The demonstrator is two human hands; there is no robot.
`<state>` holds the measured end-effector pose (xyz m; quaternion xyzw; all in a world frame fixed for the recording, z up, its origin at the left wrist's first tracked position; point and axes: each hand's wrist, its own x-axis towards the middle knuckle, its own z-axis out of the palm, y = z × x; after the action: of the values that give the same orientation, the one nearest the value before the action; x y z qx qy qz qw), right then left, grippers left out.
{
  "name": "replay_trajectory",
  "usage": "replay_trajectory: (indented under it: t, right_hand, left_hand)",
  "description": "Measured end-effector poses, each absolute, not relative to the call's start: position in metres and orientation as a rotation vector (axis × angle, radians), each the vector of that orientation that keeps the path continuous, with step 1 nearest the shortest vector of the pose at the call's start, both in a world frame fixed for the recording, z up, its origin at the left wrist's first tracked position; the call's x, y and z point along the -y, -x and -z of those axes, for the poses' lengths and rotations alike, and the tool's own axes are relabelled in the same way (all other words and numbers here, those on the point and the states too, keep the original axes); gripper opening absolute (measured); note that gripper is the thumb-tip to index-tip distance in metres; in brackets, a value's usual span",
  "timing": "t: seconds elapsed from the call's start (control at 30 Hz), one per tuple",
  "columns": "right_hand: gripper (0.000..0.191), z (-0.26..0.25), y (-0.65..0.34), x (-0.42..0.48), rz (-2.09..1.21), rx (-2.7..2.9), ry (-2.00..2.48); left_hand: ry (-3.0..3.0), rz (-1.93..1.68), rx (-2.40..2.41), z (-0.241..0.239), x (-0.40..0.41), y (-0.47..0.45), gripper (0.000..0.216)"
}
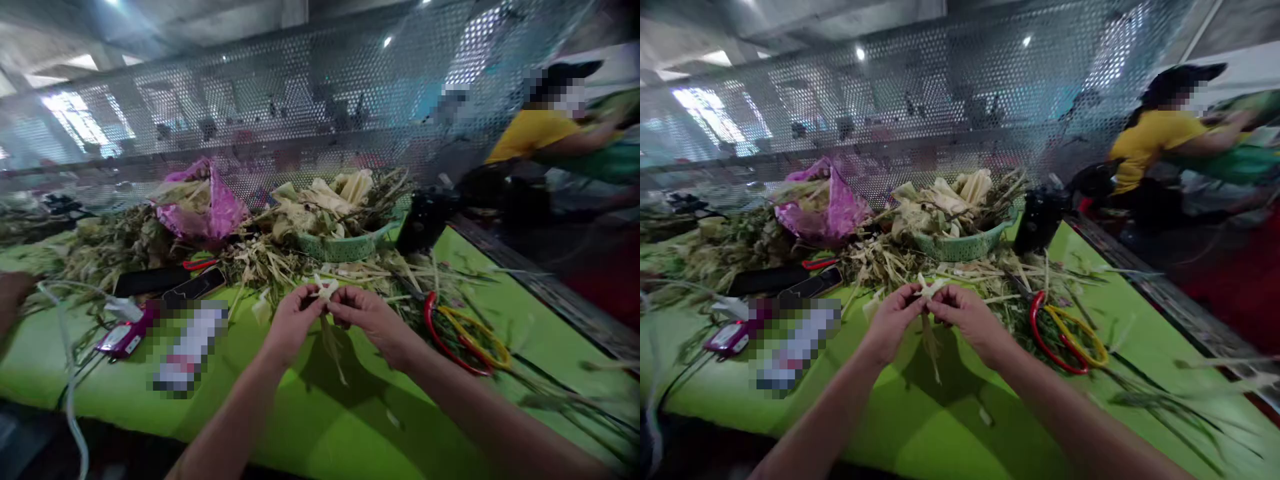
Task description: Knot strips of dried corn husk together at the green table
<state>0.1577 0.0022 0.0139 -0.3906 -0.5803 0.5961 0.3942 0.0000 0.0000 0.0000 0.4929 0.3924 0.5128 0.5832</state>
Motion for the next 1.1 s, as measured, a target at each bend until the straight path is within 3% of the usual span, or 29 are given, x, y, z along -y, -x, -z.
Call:
replay_trajectory:
  t: [0.17,0.5,0.77,0.9,1.1]
  right_hand:
    - [0.028,-0.014,-0.157,-0.005,-1.442,1.566,1.045]
    - [0.019,-0.01,-0.168,-0.012,-1.003,1.957,1.114]
    - [0.016,-0.015,-0.171,-0.017,-1.046,1.887,1.086]
    - [0.032,-0.019,-0.172,-0.018,-1.066,1.799,1.056]
    - [0.018,-0.021,-0.172,-0.015,-0.928,1.904,1.112]
  left_hand:
    - [-1.107,-1.198,-0.908,-0.005,0.003,0.0,0.024]
    - [-1.0,-1.178,-0.882,0.004,0.001,0.006,0.021]
    - [-1.15,-1.112,-0.953,-0.004,0.003,0.01,0.019]
    - [-1.221,-1.057,-0.899,-0.008,0.006,0.008,0.02]
    - [-1.305,-0.975,-0.883,-0.009,0.008,0.007,0.023]
